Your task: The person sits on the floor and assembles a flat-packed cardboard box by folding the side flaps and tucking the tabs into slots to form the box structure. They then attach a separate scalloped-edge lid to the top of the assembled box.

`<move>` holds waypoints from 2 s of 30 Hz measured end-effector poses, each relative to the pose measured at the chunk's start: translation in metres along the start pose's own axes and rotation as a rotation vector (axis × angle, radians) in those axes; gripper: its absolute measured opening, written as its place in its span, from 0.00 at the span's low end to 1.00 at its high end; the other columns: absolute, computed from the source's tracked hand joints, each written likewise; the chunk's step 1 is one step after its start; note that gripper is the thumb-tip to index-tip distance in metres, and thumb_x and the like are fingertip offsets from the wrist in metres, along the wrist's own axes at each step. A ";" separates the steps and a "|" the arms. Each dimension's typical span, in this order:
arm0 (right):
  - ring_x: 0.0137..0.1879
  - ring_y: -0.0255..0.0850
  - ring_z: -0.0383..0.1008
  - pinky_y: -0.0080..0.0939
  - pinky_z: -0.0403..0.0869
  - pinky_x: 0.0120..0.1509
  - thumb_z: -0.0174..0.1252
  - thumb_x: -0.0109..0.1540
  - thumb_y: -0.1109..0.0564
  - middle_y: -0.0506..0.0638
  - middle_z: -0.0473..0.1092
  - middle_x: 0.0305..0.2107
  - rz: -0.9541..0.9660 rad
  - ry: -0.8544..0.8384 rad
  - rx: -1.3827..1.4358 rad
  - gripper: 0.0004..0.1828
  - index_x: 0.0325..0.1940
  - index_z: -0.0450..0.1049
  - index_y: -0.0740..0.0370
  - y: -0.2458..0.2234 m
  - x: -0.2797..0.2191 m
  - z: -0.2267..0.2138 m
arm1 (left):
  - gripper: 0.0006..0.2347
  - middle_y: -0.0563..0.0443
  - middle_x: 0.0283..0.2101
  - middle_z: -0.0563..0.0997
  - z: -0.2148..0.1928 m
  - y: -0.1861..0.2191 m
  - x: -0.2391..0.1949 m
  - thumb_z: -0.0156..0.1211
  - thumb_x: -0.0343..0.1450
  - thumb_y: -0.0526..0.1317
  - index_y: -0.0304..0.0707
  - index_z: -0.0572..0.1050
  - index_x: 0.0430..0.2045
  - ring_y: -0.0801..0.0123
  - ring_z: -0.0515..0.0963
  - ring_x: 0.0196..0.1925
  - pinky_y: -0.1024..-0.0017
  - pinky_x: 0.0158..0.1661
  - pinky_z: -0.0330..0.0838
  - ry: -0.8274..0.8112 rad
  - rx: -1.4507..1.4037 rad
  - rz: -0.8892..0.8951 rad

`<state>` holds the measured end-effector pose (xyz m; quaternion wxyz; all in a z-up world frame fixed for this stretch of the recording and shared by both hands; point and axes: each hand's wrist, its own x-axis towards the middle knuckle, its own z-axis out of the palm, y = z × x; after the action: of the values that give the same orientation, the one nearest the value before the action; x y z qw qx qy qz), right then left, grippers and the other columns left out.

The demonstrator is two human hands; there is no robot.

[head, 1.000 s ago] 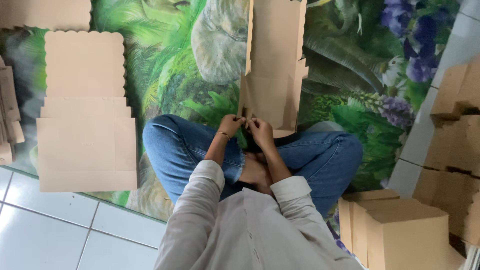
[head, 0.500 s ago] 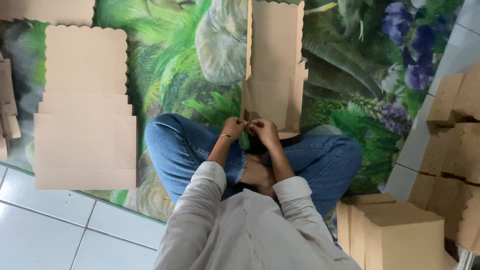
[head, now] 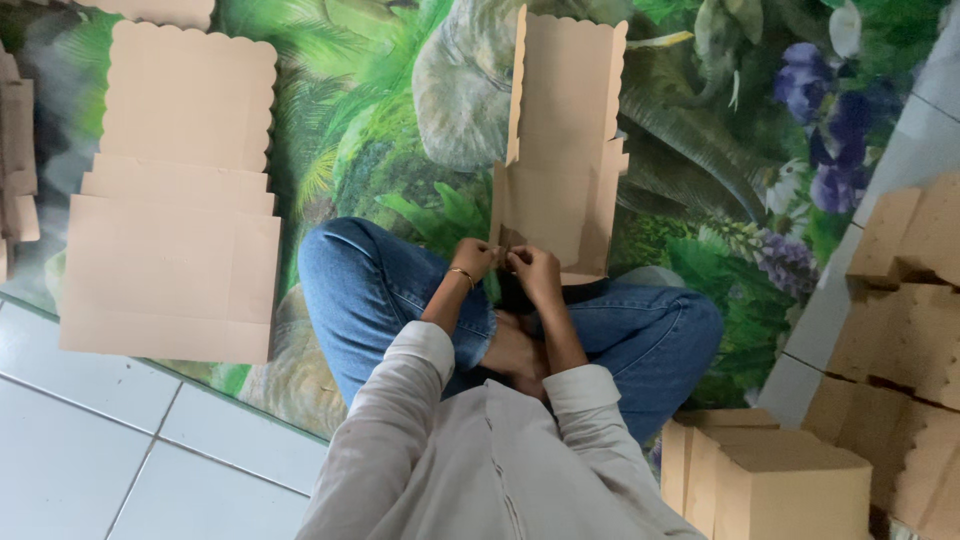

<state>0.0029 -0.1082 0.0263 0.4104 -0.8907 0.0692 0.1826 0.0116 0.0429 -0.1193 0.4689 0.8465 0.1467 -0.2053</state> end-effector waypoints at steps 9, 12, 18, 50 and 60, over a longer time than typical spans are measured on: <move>0.45 0.58 0.77 0.56 0.76 0.48 0.57 0.63 0.49 0.59 0.77 0.34 -0.182 0.033 -0.115 0.14 0.45 0.80 0.59 -0.038 -0.025 -0.013 | 0.16 0.45 0.35 0.84 -0.009 0.007 -0.003 0.63 0.64 0.52 0.40 0.82 0.32 0.57 0.81 0.47 0.59 0.45 0.74 -0.136 -0.127 -0.115; 0.45 0.58 0.77 0.54 0.77 0.46 0.55 0.65 0.53 0.62 0.77 0.35 -0.258 0.042 -0.145 0.12 0.46 0.79 0.61 -0.054 -0.035 -0.018 | 0.17 0.44 0.35 0.84 -0.015 0.009 0.000 0.63 0.66 0.50 0.35 0.81 0.39 0.64 0.83 0.44 0.66 0.47 0.73 -0.202 -0.325 -0.162; 0.49 0.56 0.76 0.55 0.76 0.51 0.57 0.64 0.48 0.61 0.76 0.40 -0.056 -0.014 0.036 0.18 0.50 0.77 0.64 -0.016 -0.012 -0.005 | 0.15 0.52 0.34 0.85 0.007 0.001 0.011 0.67 0.63 0.54 0.48 0.83 0.35 0.60 0.82 0.47 0.63 0.44 0.76 -0.045 -0.191 -0.127; 0.39 0.43 0.75 0.46 0.76 0.45 0.62 0.62 0.57 0.62 0.72 0.36 0.212 -0.201 0.661 0.17 0.48 0.72 0.75 0.022 0.018 0.028 | 0.11 0.42 0.32 0.83 -0.021 0.033 -0.020 0.65 0.65 0.48 0.38 0.82 0.28 0.48 0.81 0.43 0.55 0.40 0.76 0.173 -0.134 -0.034; 0.34 0.43 0.75 0.46 0.77 0.39 0.62 0.58 0.56 0.60 0.73 0.30 0.186 -0.172 0.574 0.12 0.42 0.77 0.66 0.046 0.034 0.045 | 0.08 0.43 0.33 0.83 -0.033 0.045 -0.029 0.68 0.63 0.45 0.41 0.82 0.27 0.47 0.81 0.43 0.53 0.42 0.76 0.157 -0.035 0.048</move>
<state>0.0097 -0.1034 -0.0458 0.6309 -0.7097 0.1642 0.2670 0.0127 0.0461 -0.0567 0.4756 0.8548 0.1663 -0.1245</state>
